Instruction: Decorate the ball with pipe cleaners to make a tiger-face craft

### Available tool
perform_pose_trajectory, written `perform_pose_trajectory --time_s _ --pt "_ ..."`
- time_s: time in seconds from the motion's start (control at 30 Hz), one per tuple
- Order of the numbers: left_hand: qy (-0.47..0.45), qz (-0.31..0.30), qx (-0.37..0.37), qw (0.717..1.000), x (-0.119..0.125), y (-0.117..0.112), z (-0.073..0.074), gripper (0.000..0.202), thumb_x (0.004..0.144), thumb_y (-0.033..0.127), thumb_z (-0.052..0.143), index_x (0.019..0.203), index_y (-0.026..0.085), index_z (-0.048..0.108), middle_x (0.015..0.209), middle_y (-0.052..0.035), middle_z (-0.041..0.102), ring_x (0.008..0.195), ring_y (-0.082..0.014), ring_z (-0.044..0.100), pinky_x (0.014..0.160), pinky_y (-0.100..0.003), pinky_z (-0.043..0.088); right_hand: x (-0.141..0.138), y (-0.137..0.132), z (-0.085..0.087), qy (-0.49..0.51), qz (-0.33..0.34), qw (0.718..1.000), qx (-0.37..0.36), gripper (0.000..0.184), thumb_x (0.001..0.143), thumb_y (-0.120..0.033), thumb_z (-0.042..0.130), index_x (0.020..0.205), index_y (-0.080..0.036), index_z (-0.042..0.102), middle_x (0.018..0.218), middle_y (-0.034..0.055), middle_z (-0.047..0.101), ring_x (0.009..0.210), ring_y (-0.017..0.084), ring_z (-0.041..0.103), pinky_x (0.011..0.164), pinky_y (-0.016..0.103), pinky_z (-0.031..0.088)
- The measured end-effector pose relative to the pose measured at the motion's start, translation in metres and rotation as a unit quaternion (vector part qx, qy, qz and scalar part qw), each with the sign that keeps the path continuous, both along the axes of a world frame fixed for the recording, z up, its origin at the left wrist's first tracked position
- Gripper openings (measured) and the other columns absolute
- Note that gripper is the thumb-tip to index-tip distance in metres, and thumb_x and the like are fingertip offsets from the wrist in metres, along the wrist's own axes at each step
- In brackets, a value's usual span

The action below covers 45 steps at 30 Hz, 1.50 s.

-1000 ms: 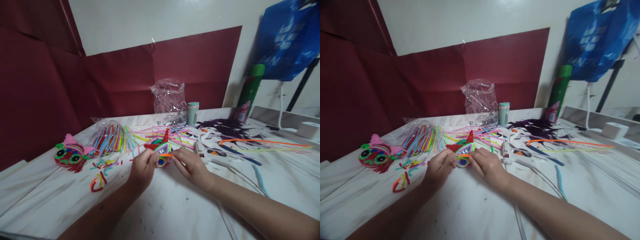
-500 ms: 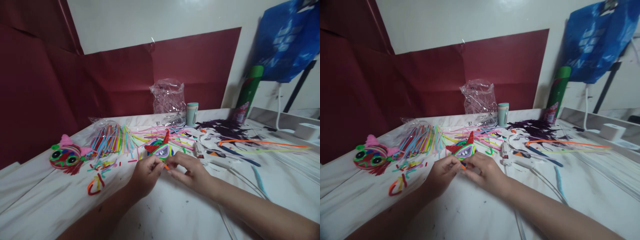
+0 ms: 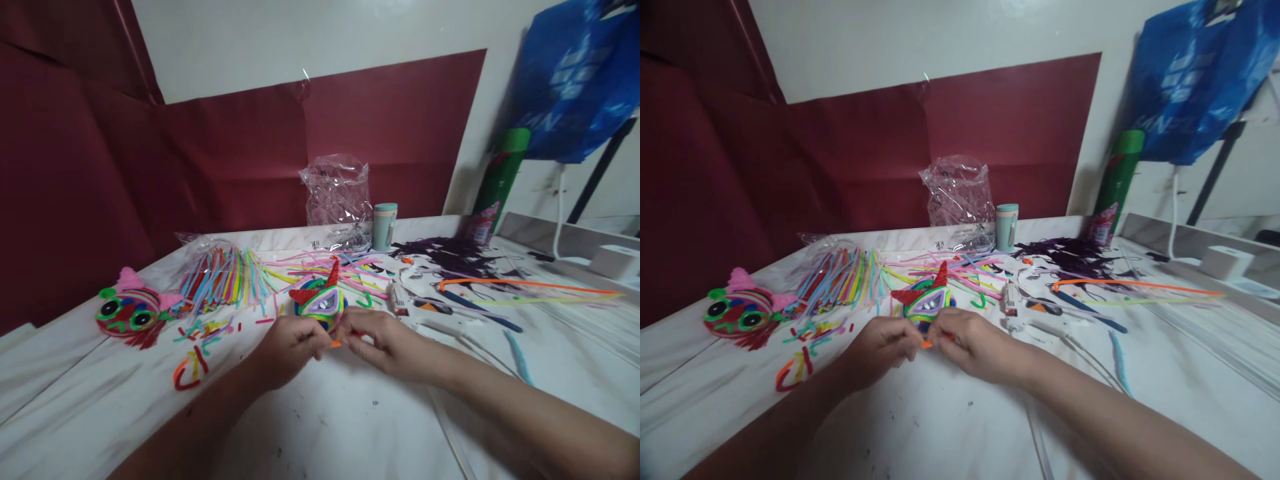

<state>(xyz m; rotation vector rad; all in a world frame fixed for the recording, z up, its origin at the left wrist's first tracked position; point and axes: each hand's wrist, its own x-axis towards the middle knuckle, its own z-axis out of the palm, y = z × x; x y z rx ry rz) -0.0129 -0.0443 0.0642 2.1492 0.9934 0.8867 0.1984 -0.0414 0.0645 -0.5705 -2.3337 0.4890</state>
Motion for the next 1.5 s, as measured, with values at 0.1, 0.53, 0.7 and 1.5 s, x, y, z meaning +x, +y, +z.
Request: perform_pose_trajectory --time_s 0.1,0.53,0.7,1.5 --pt "-0.060 0.168 0.063 0.982 -0.001 0.002 0.000 0.030 0.080 0.033 0.052 0.054 0.018 0.054 0.050 0.0039 0.052 0.050 -0.0092 0.047 0.052 -0.021 0.036 0.004 0.011 -0.001 0.049 -0.119 0.992 -0.016 0.016 0.085 -0.016 0.044 0.073 -0.017 0.055 0.070 0.0026 0.059 0.063 0.013 0.053 0.058 0.023 0.041" --pt "-0.305 0.282 -0.005 0.910 -0.004 0.044 -0.030 0.034 0.065 0.029 0.060 0.098 0.019 0.059 0.094 -0.0052 0.064 0.086 -0.0179 0.060 0.076 -0.030 0.047 0.013 0.032 -0.009 0.107 -0.184 0.970 -0.116 0.020 0.083 -0.036 0.048 0.072 -0.020 0.053 0.067 0.0003 0.053 0.061 0.014 0.047 0.056 0.025 0.037" --pt "-0.285 0.245 -0.030 0.926 -0.002 0.050 -0.044 0.020 0.073 0.036 0.050 0.070 0.019 0.059 0.080 -0.0032 0.067 0.085 -0.0185 0.060 0.083 -0.031 0.045 0.013 0.036 -0.003 0.108 -0.169 0.967 -0.156 0.025 0.084 -0.042 0.050 0.071 -0.020 0.050 0.065 -0.0018 0.050 0.058 0.013 0.044 0.055 0.025 0.036" --pt "-0.272 0.161 -0.047 0.948 0.007 0.047 -0.044 0.069 0.061 0.030 0.073 0.124 0.020 0.047 0.130 -0.0131 0.054 0.120 -0.0268 0.052 0.092 -0.035 0.046 0.009 0.048 -0.026 0.150 -0.106 0.954 -0.236 0.046 0.078 -0.064 0.056 0.071 -0.019 0.050 0.068 -0.0006 0.055 0.065 0.014 0.052 0.063 0.027 0.040"
